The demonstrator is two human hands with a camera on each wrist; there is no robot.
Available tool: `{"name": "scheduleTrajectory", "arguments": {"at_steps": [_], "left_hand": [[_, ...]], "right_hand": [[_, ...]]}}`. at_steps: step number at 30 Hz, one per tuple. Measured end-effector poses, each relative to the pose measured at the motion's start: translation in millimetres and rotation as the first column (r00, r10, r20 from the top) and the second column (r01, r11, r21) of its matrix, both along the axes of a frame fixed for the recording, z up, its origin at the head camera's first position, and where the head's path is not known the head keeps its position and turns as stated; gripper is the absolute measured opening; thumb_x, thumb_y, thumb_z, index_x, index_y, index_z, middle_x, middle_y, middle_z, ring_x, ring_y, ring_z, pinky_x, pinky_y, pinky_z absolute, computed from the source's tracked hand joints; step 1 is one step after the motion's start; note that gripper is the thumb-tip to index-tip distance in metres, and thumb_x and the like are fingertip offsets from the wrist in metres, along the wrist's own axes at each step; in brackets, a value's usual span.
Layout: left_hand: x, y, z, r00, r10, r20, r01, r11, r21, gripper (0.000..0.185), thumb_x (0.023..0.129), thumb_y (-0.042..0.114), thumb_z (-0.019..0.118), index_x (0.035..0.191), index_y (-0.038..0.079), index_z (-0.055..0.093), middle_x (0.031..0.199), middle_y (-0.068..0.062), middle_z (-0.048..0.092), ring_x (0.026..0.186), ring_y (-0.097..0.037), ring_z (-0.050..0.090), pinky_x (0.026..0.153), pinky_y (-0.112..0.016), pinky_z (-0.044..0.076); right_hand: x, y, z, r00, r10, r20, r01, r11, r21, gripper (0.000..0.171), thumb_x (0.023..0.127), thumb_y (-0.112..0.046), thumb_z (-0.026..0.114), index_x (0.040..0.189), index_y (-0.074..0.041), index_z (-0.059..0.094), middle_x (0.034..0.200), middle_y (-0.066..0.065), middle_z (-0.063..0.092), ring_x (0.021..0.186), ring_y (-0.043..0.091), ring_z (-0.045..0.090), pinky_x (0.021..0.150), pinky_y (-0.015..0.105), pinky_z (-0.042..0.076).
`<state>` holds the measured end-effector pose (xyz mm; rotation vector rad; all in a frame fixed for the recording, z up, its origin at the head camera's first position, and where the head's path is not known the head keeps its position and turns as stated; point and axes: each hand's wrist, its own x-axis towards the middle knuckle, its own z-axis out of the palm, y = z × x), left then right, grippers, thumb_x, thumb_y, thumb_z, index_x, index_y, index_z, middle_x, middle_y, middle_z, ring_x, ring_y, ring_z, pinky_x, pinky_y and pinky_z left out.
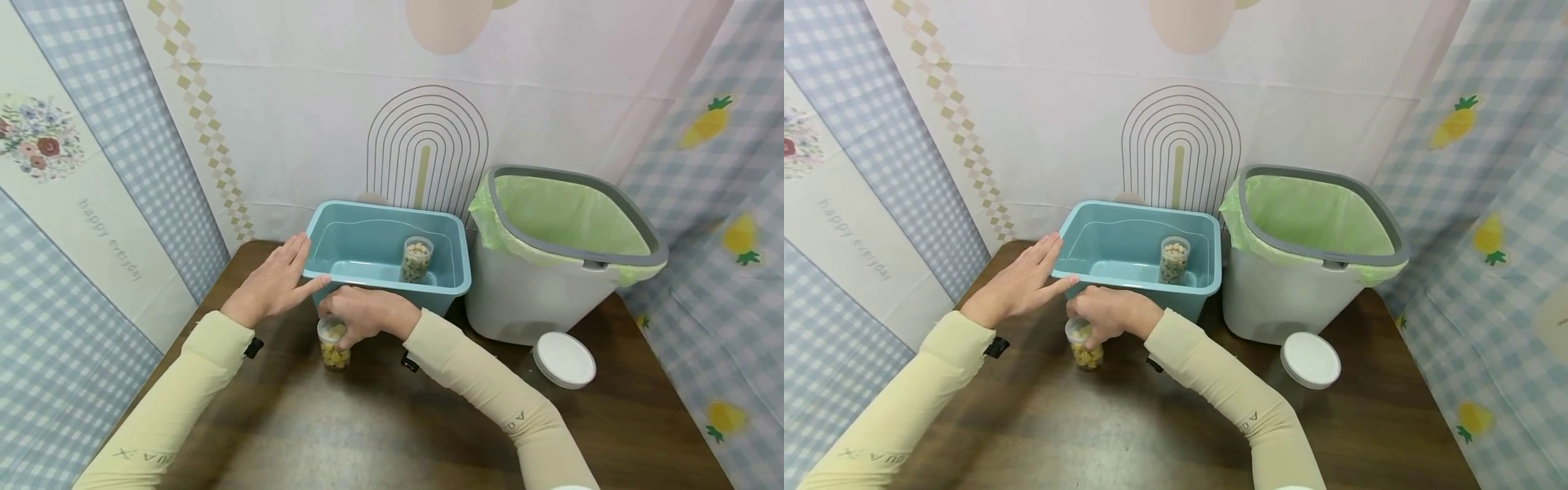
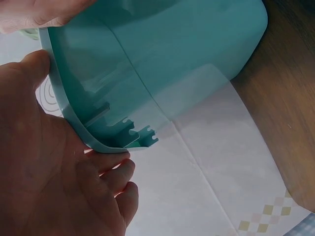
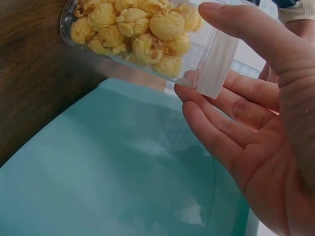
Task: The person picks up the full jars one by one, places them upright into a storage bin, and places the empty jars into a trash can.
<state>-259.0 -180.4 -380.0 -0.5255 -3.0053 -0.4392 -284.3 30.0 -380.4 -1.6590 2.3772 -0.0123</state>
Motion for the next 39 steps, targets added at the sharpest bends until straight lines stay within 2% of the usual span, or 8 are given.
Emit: {"name": "scheduleTrajectory", "arguments": {"at_steps": [10, 20, 24, 32, 39], "left_hand": [[1.0, 1, -0.8, 1.000, 0.001, -0.001, -0.001, 1.000, 0.002, 0.093, 0.110, 0.056, 0.046, 0.166, -0.010, 0.012, 0.176, -0.028, 0.010, 0.165, -0.044, 0.012, 0.134, -0.060, 0.015], [-0.8, 0, 0.1, 1.000, 0.009, 0.006, -0.009, 1.000, -0.001, 0.094, 0.109, 0.058, 0.045, 0.166, -0.009, 0.011, 0.176, -0.028, 0.010, 0.165, -0.043, 0.011, 0.134, -0.059, 0.014], [-0.7, -1, -1.2, 1.000, 0.011, 0.005, -0.011, 1.000, 0.006, 0.095, 0.109, 0.059, 0.046, 0.166, -0.009, 0.012, 0.175, -0.029, 0.011, 0.165, -0.043, 0.012, 0.134, -0.060, 0.015], [-1.1, 0, -1.0, 1.000, 0.009, 0.010, -0.009, 1.000, 0.013, 0.095, 0.109, 0.059, 0.046, 0.166, -0.008, 0.011, 0.176, -0.028, 0.009, 0.165, -0.043, 0.010, 0.135, -0.058, 0.013], [-1.2, 1, 0.3, 1.000, 0.016, 0.025, -0.015, 1.000, -0.008, 0.094, 0.110, 0.058, 0.045, 0.166, -0.008, 0.009, 0.176, -0.027, 0.007, 0.165, -0.043, 0.009, 0.135, -0.058, 0.012]], "right_hand": [[0.5, 3, 4.3, 1.000, 0.015, -0.018, -0.015, 1.000, 0.002, 0.052, 0.089, -0.035, 0.087, 0.131, -0.008, 0.070, 0.123, 0.000, 0.074, 0.104, 0.010, 0.069, 0.092, 0.025, 0.059], [5.4, 10, 19.3, 0.999, 0.038, 0.005, -0.038, 0.999, 0.018, 0.054, 0.090, -0.035, 0.086, 0.133, -0.007, 0.069, 0.123, 0.001, 0.075, 0.101, 0.010, 0.069, 0.090, 0.026, 0.058], [7.2, 15, 25.8, 0.998, 0.038, 0.041, -0.039, 0.999, 0.030, 0.054, 0.090, -0.034, 0.085, 0.134, -0.006, 0.068, 0.125, 0.002, 0.074, 0.103, 0.010, 0.068, 0.092, 0.026, 0.058], [11.9, 25, 45.7, 0.995, -0.023, 0.100, 0.014, 0.996, 0.083, 0.056, 0.090, -0.036, 0.085, 0.136, -0.008, 0.067, 0.128, 0.001, 0.072, 0.106, 0.011, 0.067, 0.095, 0.029, 0.058], [14.0, 32, 69.0, 0.988, -0.060, 0.140, 0.049, 0.996, 0.076, 0.055, 0.090, -0.035, 0.086, 0.135, -0.009, 0.067, 0.129, 0.000, 0.071, 0.110, 0.010, 0.066, 0.096, 0.028, 0.059]]}}
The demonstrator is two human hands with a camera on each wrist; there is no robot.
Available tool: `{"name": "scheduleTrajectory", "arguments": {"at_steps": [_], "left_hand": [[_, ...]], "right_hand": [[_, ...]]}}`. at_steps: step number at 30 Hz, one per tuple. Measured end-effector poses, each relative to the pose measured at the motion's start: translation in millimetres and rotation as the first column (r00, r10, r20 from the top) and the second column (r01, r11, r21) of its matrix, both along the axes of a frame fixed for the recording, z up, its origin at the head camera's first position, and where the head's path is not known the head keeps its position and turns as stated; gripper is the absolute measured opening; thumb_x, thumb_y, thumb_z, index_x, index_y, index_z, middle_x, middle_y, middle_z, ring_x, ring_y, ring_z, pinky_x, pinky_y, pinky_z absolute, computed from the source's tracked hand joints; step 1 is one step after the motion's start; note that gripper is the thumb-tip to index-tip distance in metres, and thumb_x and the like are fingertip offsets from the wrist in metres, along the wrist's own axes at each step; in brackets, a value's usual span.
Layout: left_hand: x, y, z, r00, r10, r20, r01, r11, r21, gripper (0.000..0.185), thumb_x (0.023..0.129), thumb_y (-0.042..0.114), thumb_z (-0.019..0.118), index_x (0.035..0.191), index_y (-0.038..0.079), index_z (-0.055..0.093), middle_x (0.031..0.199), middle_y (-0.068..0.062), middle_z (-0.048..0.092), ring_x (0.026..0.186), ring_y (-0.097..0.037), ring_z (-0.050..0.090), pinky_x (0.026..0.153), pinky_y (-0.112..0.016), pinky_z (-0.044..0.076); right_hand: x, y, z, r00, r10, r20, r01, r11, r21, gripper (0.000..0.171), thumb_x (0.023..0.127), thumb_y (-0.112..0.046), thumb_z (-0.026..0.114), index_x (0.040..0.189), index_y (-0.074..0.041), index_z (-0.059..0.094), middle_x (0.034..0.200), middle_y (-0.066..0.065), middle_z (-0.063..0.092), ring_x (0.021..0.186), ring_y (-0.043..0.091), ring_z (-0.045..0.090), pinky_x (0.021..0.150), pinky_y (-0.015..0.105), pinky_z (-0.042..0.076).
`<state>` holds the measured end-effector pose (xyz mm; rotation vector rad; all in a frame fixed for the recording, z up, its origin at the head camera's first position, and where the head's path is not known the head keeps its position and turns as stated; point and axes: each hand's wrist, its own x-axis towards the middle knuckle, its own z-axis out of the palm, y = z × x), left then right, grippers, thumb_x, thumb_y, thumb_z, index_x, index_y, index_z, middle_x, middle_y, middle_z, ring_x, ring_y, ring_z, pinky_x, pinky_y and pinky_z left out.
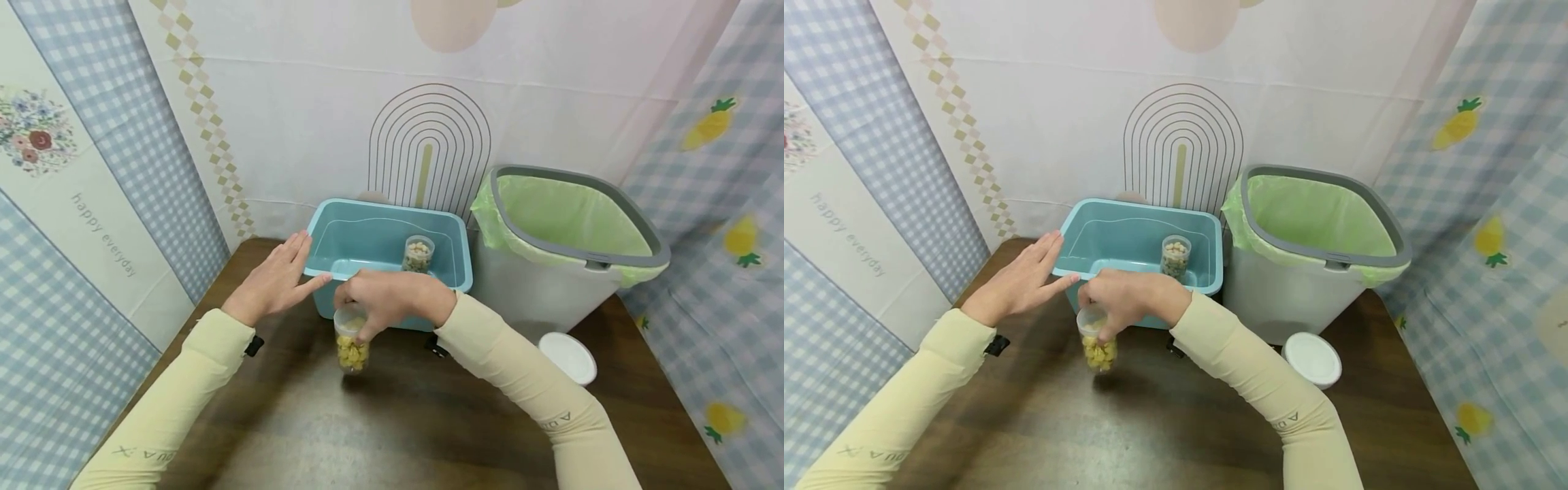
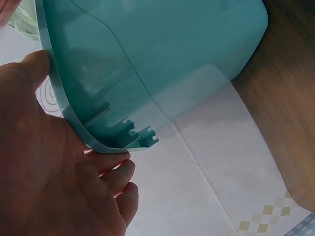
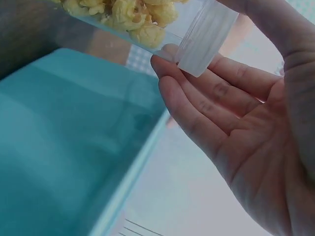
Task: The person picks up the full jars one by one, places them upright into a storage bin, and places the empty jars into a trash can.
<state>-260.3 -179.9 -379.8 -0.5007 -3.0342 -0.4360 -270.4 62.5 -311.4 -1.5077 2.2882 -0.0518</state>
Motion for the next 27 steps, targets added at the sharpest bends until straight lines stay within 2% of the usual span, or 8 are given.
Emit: {"name": "scheduleTrajectory", "arguments": {"at_steps": [11, 27], "left_hand": [[-1.6, -1, 1.7, 1.000, 0.000, -0.004, 0.000, 1.000, -0.012, 0.094, 0.110, 0.058, 0.045, 0.166, -0.008, 0.010, 0.176, -0.027, 0.007, 0.165, -0.043, 0.009, 0.135, -0.058, 0.011], [-3.4, -2, 1.2, 1.000, 0.008, 0.020, -0.007, 1.000, -0.022, 0.094, 0.110, 0.059, 0.044, 0.167, -0.007, 0.009, 0.176, -0.027, 0.007, 0.166, -0.042, 0.008, 0.136, -0.057, 0.010]], "right_hand": [[-2.8, 14, 32.7, 0.999, -0.020, -0.028, 0.020, 0.999, -0.030, 0.053, 0.089, -0.035, 0.086, 0.131, -0.009, 0.068, 0.116, -0.001, 0.072, 0.098, 0.013, 0.064, 0.085, 0.029, 0.059], [-10.4, 21, 76.4, 0.996, -0.082, -0.029, 0.080, 0.994, -0.068, 0.047, 0.086, -0.029, 0.089, 0.125, -0.009, 0.070, 0.114, 0.001, 0.074, 0.101, 0.014, 0.069, 0.087, 0.029, 0.063]]}}
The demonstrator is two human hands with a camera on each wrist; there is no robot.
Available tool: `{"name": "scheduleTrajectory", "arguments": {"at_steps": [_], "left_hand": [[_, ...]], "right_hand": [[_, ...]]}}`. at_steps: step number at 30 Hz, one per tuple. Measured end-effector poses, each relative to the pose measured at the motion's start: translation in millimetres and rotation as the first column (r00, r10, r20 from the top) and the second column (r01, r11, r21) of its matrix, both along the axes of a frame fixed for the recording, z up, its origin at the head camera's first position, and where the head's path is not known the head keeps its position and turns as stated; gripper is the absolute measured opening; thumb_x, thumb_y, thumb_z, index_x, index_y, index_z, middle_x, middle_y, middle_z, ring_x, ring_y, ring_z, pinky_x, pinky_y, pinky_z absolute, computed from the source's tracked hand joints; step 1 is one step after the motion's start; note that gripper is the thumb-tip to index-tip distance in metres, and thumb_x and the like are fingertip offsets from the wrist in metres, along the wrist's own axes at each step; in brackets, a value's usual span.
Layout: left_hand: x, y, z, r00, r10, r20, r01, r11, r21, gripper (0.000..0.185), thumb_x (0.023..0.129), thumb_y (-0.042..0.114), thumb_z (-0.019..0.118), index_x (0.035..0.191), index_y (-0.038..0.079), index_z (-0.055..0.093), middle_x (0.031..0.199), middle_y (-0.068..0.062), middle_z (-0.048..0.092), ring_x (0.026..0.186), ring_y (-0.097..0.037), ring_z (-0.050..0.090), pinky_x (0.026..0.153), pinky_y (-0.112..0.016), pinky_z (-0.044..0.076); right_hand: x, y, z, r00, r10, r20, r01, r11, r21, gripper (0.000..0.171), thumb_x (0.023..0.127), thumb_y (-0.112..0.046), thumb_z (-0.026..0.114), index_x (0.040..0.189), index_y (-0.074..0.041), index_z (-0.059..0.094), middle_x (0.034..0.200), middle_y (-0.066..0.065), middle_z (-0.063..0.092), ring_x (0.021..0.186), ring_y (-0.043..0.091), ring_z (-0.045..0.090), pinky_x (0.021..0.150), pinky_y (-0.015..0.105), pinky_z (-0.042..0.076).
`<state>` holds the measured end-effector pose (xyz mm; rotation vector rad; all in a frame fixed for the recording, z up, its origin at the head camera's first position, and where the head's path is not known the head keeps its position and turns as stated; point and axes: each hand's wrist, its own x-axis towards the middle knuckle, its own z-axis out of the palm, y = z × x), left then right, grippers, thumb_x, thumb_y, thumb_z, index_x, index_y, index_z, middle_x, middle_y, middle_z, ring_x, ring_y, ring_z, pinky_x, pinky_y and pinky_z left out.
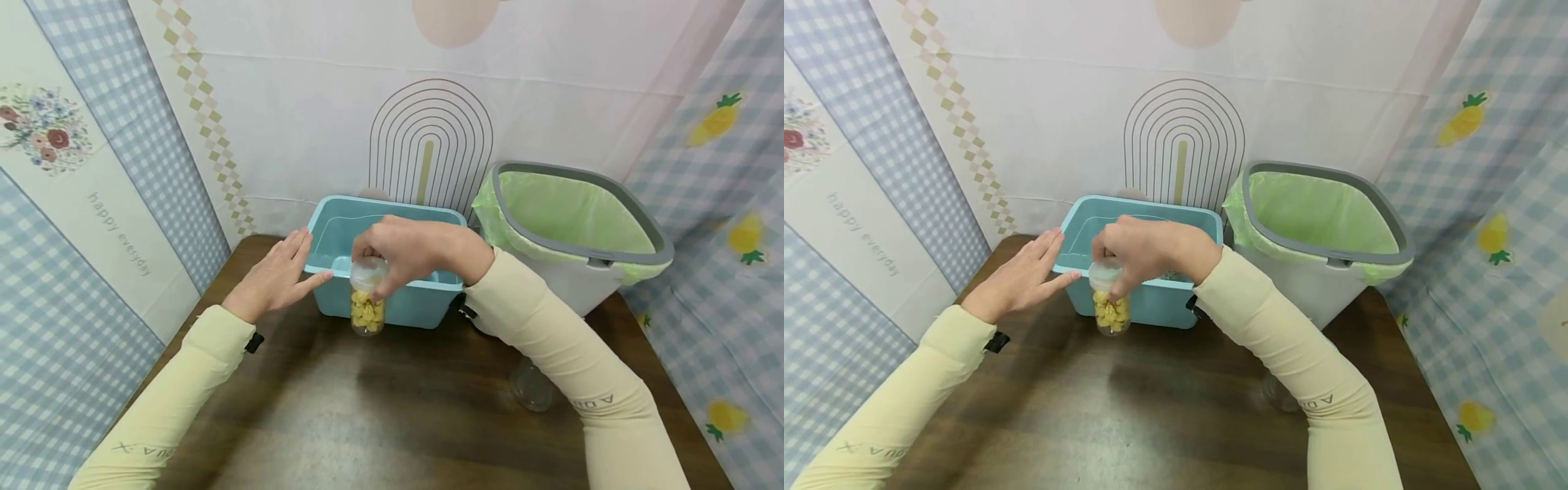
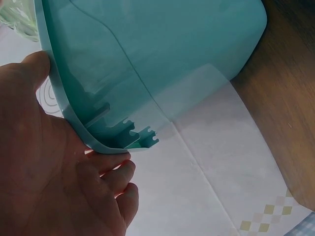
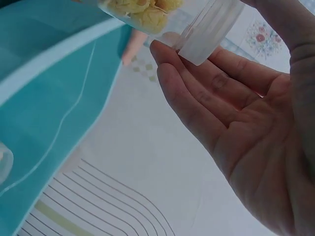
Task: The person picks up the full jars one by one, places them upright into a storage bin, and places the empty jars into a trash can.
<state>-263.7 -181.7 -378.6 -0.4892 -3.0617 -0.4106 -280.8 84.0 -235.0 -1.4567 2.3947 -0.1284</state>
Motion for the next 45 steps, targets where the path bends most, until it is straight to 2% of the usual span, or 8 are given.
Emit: {"name": "scheduleTrajectory", "arguments": {"at_steps": [12, 25, 35, 45], "left_hand": [[3.7, -3, 4.2, 1.000, -0.019, 0.006, 0.019, 1.000, -0.003, 0.095, 0.110, 0.059, 0.044, 0.167, -0.008, 0.008, 0.176, -0.027, 0.006, 0.166, -0.043, 0.008, 0.136, -0.057, 0.010], [-0.7, -3, 0.7, 1.000, -0.008, 0.009, 0.008, 1.000, 0.002, 0.095, 0.110, 0.060, 0.043, 0.167, -0.007, 0.008, 0.177, -0.026, 0.006, 0.166, -0.042, 0.007, 0.136, -0.057, 0.010], [-4.1, 1, 0.5, 1.000, 0.000, 0.006, 0.000, 1.000, 0.006, 0.094, 0.110, 0.059, 0.044, 0.167, -0.007, 0.008, 0.177, -0.026, 0.006, 0.166, -0.042, 0.007, 0.136, -0.057, 0.010], [-5.8, 3, 0.9, 1.000, 0.009, -0.001, -0.009, 1.000, 0.004, 0.094, 0.110, 0.059, 0.044, 0.167, -0.007, 0.009, 0.177, -0.026, 0.007, 0.166, -0.042, 0.008, 0.136, -0.058, 0.010]], "right_hand": [[-11.8, 0, 30.7, 0.992, -0.094, -0.086, 0.095, 0.995, 0.014, 0.050, 0.086, -0.036, 0.089, 0.124, -0.009, 0.072, 0.113, 0.003, 0.072, 0.099, 0.019, 0.065, 0.087, 0.034, 0.059], [-42.4, 0, 47.2, 0.976, -0.208, -0.070, 0.212, 0.976, 0.043, 0.055, 0.088, -0.034, 0.087, 0.133, -0.009, 0.068, 0.130, 0.008, 0.068, 0.118, 0.025, 0.062, 0.102, 0.040, 0.057], [-73.3, -2, 42.4, 0.967, -0.252, -0.050, 0.253, 0.967, 0.021, 0.056, 0.090, -0.031, 0.085, 0.137, -0.010, 0.066, 0.133, 0.008, 0.067, 0.123, 0.025, 0.061, 0.107, 0.041, 0.056], [-107.5, -6, 25.1, 0.958, -0.287, -0.021, 0.286, 0.958, -0.019, 0.053, 0.090, -0.027, 0.085, 0.135, -0.009, 0.066, 0.132, 0.010, 0.066, 0.120, 0.025, 0.060, 0.106, 0.041, 0.055]]}}
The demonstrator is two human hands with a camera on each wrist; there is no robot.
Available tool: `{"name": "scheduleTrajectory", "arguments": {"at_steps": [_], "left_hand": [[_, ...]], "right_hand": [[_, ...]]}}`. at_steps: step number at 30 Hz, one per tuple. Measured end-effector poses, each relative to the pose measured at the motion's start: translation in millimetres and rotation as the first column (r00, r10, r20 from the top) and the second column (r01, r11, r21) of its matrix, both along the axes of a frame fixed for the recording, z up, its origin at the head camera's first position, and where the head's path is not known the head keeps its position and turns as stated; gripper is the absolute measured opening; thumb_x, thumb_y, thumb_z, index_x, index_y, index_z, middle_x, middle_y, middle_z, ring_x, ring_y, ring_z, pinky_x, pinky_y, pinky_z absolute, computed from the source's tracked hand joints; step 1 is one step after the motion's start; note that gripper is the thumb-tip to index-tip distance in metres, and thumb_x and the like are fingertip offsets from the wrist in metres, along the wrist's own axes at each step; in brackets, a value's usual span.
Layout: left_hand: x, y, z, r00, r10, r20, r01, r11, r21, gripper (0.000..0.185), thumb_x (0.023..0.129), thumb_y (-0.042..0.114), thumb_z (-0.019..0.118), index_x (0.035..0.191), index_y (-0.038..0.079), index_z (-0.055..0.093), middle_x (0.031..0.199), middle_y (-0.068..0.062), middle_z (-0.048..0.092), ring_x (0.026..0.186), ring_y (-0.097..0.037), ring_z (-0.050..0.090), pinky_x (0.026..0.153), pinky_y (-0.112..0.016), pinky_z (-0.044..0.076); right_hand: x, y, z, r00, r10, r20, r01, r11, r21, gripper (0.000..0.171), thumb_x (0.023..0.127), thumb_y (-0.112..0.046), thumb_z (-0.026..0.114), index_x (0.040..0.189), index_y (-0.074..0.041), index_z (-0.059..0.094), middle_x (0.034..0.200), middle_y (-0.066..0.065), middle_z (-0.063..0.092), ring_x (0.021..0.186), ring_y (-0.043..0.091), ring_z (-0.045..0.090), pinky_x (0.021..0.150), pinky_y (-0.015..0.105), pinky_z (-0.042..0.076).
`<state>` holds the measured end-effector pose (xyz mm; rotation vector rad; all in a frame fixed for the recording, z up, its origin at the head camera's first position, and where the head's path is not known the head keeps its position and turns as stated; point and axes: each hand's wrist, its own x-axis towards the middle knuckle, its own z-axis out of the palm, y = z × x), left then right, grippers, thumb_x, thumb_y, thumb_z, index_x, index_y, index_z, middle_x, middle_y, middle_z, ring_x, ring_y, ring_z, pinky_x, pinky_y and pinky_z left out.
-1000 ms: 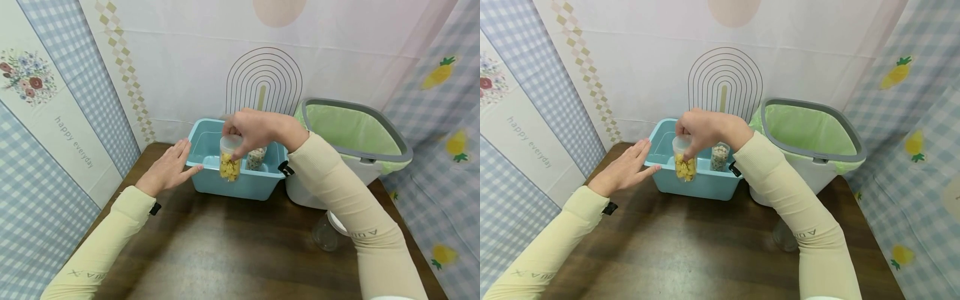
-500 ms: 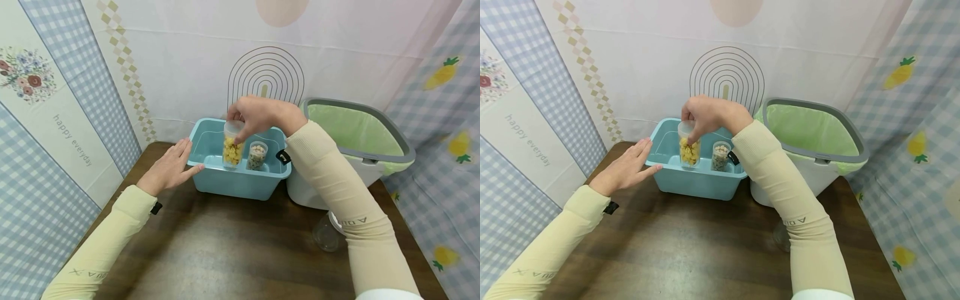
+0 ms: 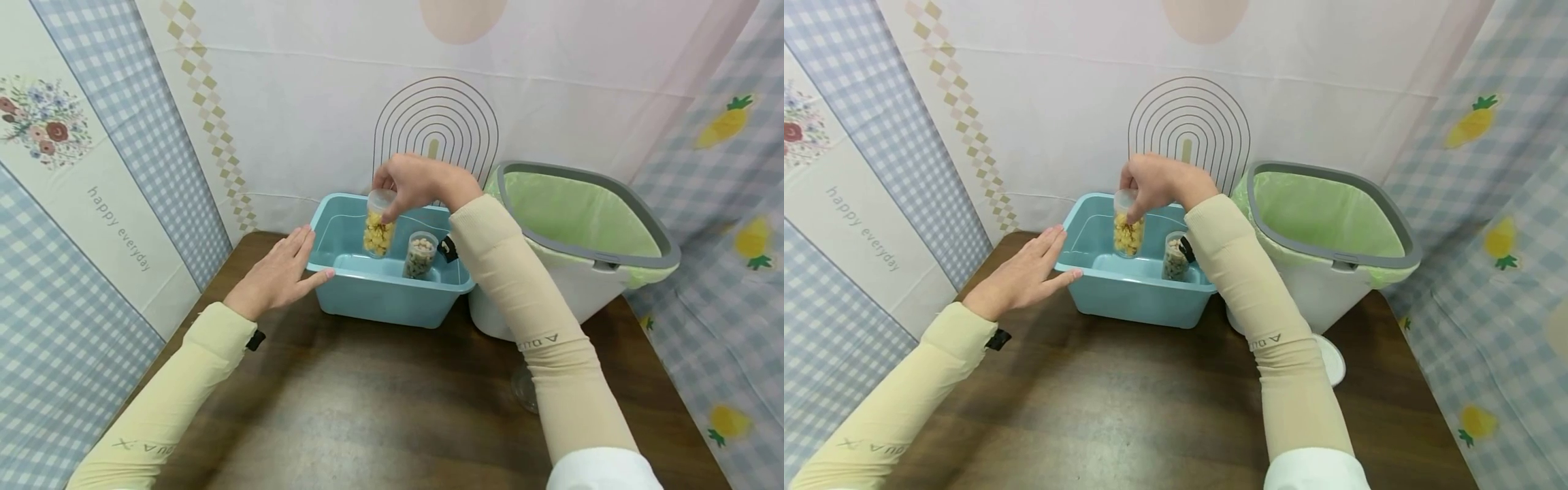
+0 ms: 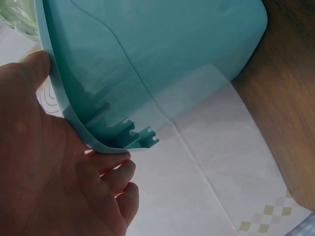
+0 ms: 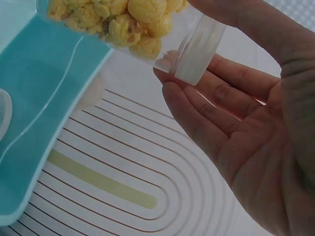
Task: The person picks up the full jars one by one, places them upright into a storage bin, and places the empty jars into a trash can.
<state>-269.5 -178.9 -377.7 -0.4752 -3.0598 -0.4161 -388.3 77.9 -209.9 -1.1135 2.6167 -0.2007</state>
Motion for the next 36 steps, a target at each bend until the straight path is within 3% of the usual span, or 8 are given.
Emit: {"name": "scheduleTrajectory", "arguments": {"at_steps": [13, 21, 36], "left_hand": [[-7.6, 10, 0.9, 0.999, 0.044, 0.017, -0.044, 0.999, -0.001, 0.095, 0.109, 0.060, 0.043, 0.167, -0.006, 0.008, 0.177, -0.025, 0.006, 0.166, -0.041, 0.006, 0.136, -0.057, 0.009], [-15.1, 18, -0.8, 0.997, 0.071, 0.009, -0.071, 0.997, 0.001, 0.095, 0.109, 0.061, 0.043, 0.167, -0.006, 0.009, 0.177, -0.024, 0.006, 0.166, -0.041, 0.007, 0.136, -0.057, 0.011], [-14.1, 18, -1.1, 0.997, 0.074, 0.024, -0.074, 0.997, 0.003, 0.096, 0.109, 0.062, 0.042, 0.167, -0.006, 0.008, 0.177, -0.025, 0.005, 0.166, -0.040, 0.005, 0.136, -0.056, 0.009]], "right_hand": [[-50.9, -4, -31.6, 1.000, -0.008, 0.005, 0.008, 0.999, -0.043, 0.051, 0.088, -0.027, 0.087, 0.130, -0.006, 0.068, 0.127, 0.010, 0.066, 0.115, 0.026, 0.061, 0.100, 0.041, 0.057], [-76.7, -7, -56.2, 1.000, -0.011, 0.019, 0.011, 1.000, -0.017, 0.054, 0.088, -0.027, 0.087, 0.132, -0.004, 0.066, 0.128, 0.012, 0.065, 0.115, 0.027, 0.061, 0.100, 0.041, 0.058], [-78.6, -12, -89.7, 1.000, 0.004, 0.013, -0.004, 1.000, 0.014, 0.052, 0.089, -0.025, 0.086, 0.131, -0.003, 0.067, 0.128, 0.012, 0.065, 0.113, 0.026, 0.061, 0.097, 0.040, 0.058]]}}
